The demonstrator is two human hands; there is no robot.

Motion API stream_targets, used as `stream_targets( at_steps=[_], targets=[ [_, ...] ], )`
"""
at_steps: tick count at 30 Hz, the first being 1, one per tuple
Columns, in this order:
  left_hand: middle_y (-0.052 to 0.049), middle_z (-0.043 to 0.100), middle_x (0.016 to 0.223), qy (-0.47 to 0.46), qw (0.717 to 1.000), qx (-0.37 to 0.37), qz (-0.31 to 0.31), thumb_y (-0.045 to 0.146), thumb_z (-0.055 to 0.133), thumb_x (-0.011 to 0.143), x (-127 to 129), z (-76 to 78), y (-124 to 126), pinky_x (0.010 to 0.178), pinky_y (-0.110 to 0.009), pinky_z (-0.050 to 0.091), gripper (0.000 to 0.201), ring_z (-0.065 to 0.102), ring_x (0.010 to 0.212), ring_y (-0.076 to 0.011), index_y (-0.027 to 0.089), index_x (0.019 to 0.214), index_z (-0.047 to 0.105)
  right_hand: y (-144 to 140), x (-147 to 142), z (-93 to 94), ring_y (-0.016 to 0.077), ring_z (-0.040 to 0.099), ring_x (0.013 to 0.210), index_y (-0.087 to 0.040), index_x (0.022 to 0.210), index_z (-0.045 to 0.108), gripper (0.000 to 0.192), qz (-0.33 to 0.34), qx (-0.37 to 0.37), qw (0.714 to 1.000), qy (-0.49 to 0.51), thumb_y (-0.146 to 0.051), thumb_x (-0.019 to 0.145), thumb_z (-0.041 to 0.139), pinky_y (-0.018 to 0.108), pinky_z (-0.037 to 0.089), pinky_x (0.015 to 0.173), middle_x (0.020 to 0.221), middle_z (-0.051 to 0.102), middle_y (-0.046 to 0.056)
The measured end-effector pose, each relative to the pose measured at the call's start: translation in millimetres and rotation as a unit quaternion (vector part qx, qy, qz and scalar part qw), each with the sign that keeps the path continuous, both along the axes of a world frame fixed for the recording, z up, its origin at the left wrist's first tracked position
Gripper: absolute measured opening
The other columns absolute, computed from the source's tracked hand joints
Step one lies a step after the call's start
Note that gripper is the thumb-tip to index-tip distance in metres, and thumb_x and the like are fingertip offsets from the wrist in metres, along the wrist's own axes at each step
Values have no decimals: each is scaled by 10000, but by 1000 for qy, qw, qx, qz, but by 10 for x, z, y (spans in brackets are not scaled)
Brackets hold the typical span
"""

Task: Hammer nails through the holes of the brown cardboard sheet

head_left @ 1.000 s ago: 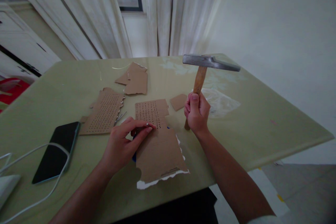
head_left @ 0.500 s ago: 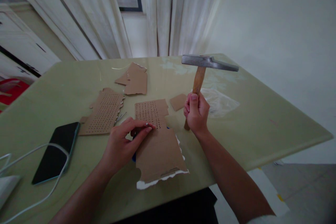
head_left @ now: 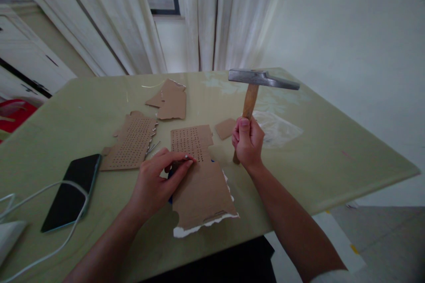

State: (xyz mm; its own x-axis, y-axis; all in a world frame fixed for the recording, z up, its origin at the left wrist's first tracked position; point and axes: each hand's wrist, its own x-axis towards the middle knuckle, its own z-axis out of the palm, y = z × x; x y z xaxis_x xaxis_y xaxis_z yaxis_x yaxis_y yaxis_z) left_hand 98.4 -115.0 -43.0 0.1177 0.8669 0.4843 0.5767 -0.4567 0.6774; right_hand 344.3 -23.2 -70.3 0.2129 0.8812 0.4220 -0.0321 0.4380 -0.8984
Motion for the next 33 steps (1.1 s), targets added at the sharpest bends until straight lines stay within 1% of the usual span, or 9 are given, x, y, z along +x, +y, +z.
stream_targets(
  at_steps=[3, 12, 26, 33],
  targets=[
    [33, 757, 773, 4, 1000, 2, 0, 247, 793, 996, -7, 1, 2, 583, -230, 462, 66, 583, 624, -109, 268, 999, 855, 0, -5, 11, 80, 355, 430, -263, 835, 504, 510, -1, 0, 1000, -5, -699, 1083, 597, 225, 302, 410, 594, 404, -102],
    [19, 776, 811, -4, 999, -35, 9, 314, 775, 1020, -31, -34, -7, 604, -254, 479, 92, 605, 638, -119, 263, 1010, 851, -4, -9, -15, 76, 366, 436, -259, 842, 509, 492, 6, 1, 1000, -1, -671, 1099, 593, 219, 307, 415, 606, 411, -102],
    [4, 769, 787, -19, 999, -38, 10, 317, 766, 1002, -2, 14, -7, 596, -252, 487, 108, 596, 628, -125, 244, 976, 841, -12, -18, 4, 80, 348, 436, -263, 845, 508, 491, 9, -2, 1000, -1, -676, 1095, 598, 227, 289, 409, 602, 407, -100],
    [12, 774, 787, -15, 999, -34, 8, 302, 764, 1000, 0, 27, -5, 576, -242, 469, 102, 589, 617, -118, 247, 976, 847, -6, -11, -21, 83, 374, 449, -265, 847, 499, 489, 4, -5, 1000, -8, -677, 1093, 595, 228, 308, 421, 613, 437, -91]
  ],
)
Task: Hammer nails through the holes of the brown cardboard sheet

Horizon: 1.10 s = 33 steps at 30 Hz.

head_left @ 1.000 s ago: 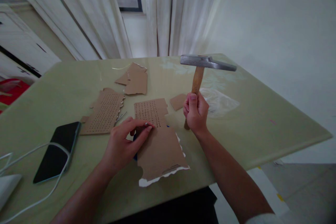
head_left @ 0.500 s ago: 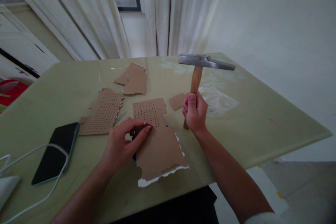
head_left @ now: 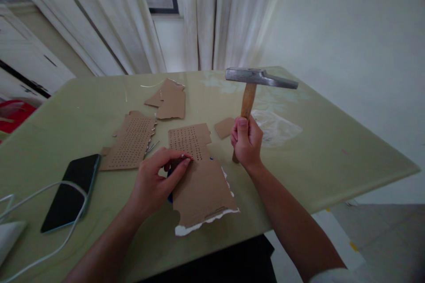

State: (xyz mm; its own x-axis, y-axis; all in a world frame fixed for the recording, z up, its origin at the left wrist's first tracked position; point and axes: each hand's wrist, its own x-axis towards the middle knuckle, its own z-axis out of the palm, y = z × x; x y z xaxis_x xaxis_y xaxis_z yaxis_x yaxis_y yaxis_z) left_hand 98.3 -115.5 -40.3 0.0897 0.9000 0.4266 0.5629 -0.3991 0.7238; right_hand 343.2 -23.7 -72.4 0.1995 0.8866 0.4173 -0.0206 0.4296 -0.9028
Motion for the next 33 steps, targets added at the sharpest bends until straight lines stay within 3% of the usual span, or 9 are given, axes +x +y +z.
stream_targets(
  at_steps=[20, 33],
  targets=[
    [18, 797, 808, 22, 1000, 20, -8, 258, 770, 978, 11, 49, 1, 549, -246, 436, 75, 556, 594, -115, 257, 979, 845, -7, -7, 21, 85, 376, 445, -268, 844, 495, 493, 0, 6, 1000, -9, -681, 1097, 585, 227, 305, 412, 613, 426, -91],
    [5, 772, 745, -18, 1000, -19, 13, 312, 785, 958, -12, -18, 61, 524, -233, 407, 110, 533, 578, -112, 232, 952, 860, -23, -22, 8, 84, 360, 454, -264, 839, 490, 505, 11, 8, 1000, -9, -691, 1082, 605, 222, 289, 416, 606, 426, -93]
  ],
)
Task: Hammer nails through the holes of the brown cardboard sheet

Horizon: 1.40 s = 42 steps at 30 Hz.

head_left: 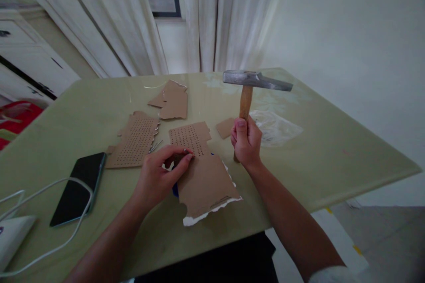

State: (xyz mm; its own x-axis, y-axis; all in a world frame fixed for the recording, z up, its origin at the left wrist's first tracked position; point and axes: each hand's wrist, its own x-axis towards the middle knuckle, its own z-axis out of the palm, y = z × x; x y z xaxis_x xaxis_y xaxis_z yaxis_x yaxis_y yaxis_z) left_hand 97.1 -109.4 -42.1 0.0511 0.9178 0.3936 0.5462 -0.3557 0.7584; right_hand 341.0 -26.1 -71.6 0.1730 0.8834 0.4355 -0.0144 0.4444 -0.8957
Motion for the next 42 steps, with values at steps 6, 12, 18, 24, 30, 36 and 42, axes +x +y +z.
stream_targets(
  at_steps=[6, 12, 18, 24, 30, 36, 42],
  targets=[
    [13, 793, 778, -8, 1000, 7, -3, 297, 783, 969, 3, -19, 1, 523, -216, 404, 96, 540, 578, -98, 241, 974, 861, 7, 2, -11, 80, 349, 452, -263, 847, 493, 481, 1, 4, 1000, 2, -659, 1098, 600, 221, 295, 422, 616, 430, -93],
    [19, 776, 750, -3, 1000, 16, -2, 293, 783, 971, 20, 3, 1, 528, -217, 413, 92, 541, 576, -99, 240, 963, 858, 1, -3, 5, 88, 360, 459, -269, 854, 488, 494, -4, 4, 1000, -9, -693, 1091, 579, 224, 297, 424, 621, 438, -89],
    [10, 783, 763, 2, 1000, 17, -5, 290, 783, 970, 22, 25, -11, 530, -222, 429, 95, 550, 575, -102, 230, 958, 855, -2, -9, 15, 93, 372, 475, -268, 854, 483, 510, -8, 3, 1000, -12, -715, 1082, 579, 226, 297, 429, 624, 438, -83],
    [11, 799, 786, 0, 1000, 21, -8, 264, 781, 966, 40, 29, -7, 528, -207, 422, 87, 557, 575, -90, 222, 961, 857, -5, -7, 20, 94, 384, 481, -265, 848, 489, 507, -9, 4, 1000, -15, -702, 1090, 576, 235, 303, 439, 623, 432, -83],
    [14, 809, 803, -2, 1000, 21, -8, 265, 787, 975, 49, 2, 0, 542, -202, 434, 81, 568, 584, -88, 227, 977, 858, -14, -7, 27, 96, 391, 491, -267, 848, 484, 512, -9, 0, 1000, -29, -709, 1100, 547, 241, 310, 450, 632, 434, -79],
    [14, 811, 801, -2, 1000, 25, -6, 257, 779, 971, 62, 33, -3, 527, -198, 424, 82, 568, 574, -86, 225, 965, 854, -12, -3, 16, 96, 384, 493, -266, 854, 492, 526, -6, -10, 1000, -22, -735, 1081, 561, 243, 291, 448, 635, 441, -74],
    [16, 812, 810, 11, 999, 39, -12, 235, 771, 968, 59, 42, -7, 530, -199, 424, 79, 553, 570, -83, 221, 963, 849, -14, -8, 20, 101, 396, 502, -271, 871, 474, 537, -9, -20, 999, -33, -764, 1080, 527, 242, 292, 446, 638, 439, -74]
  ],
)
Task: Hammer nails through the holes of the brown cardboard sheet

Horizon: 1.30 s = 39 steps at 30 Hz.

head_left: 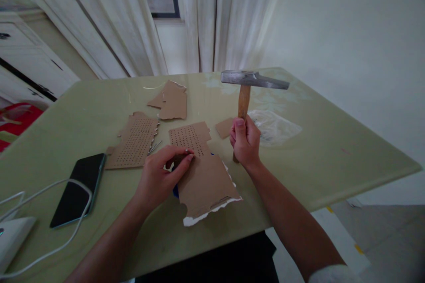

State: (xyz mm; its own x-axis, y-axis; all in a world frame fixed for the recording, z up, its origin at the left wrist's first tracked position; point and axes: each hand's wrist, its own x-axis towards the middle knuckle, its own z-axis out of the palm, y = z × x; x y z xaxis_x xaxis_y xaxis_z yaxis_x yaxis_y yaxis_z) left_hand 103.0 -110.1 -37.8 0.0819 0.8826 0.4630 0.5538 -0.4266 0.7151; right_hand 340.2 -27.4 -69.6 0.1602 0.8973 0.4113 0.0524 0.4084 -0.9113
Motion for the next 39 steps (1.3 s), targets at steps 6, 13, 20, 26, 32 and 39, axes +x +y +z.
stream_targets(
  at_steps=[6, 13, 20, 26, 32, 39],
  targets=[
    [0, 829, 868, 33, 999, 16, -19, 236, 764, 983, -1, 3, 32, 609, -232, 491, 79, 648, 656, -111, 222, 992, 842, 0, 5, 8, 102, 388, 497, -275, 867, 464, 534, -2, 6, 1000, -6, -761, 1078, 532, 242, 299, 449, 639, 435, -75],
    [-29, 855, 906, 65, 996, 31, -49, 254, 739, 1004, 10, 14, 81, 761, -310, 572, 100, 764, 792, -178, 221, 986, 831, 1, 18, -4, 110, 385, 484, -283, 869, 454, 536, -6, -8, 1000, -17, -773, 1080, 506, 246, 311, 451, 626, 422, -82],
    [-28, 841, 887, 62, 996, 42, -57, 270, 745, 998, 7, -57, 122, 763, -317, 568, 100, 755, 801, -194, 236, 971, 834, 35, 10, -12, 112, 376, 494, -285, 857, 459, 588, -16, -37, 999, -1, -846, 1016, 537, 239, 290, 436, 629, 412, -79],
    [-31, 823, 938, 19, 998, 12, -61, 309, 735, 982, 35, -88, 154, 789, -309, 595, 134, 717, 787, -180, 250, 975, 855, -67, 65, 172, 89, 302, 440, -283, 817, 453, 633, 31, -78, 996, -4, -886, 947, 595, 233, 253, 394, 600, 375, -106],
    [-48, 801, 1023, -5, 998, -18, -62, 331, 729, 976, 63, -114, 191, 829, -320, 610, 174, 725, 805, -178, 238, 982, 875, -529, 568, 716, 95, 365, 464, -243, 823, 543, 569, 126, -185, 948, -226, -777, 1007, 616, 232, 267, 422, 607, 450, -85],
    [-61, 832, 1028, 0, 998, -30, -63, 311, 714, 974, 90, -100, 202, 835, -342, 597, 188, 769, 862, -215, 237, 978, 887, -933, 647, 1371, 152, 504, 597, -238, 794, 568, 481, 149, -132, 850, -487, -579, 1125, 495, 285, 334, 585, 653, 542, -27]
  ],
)
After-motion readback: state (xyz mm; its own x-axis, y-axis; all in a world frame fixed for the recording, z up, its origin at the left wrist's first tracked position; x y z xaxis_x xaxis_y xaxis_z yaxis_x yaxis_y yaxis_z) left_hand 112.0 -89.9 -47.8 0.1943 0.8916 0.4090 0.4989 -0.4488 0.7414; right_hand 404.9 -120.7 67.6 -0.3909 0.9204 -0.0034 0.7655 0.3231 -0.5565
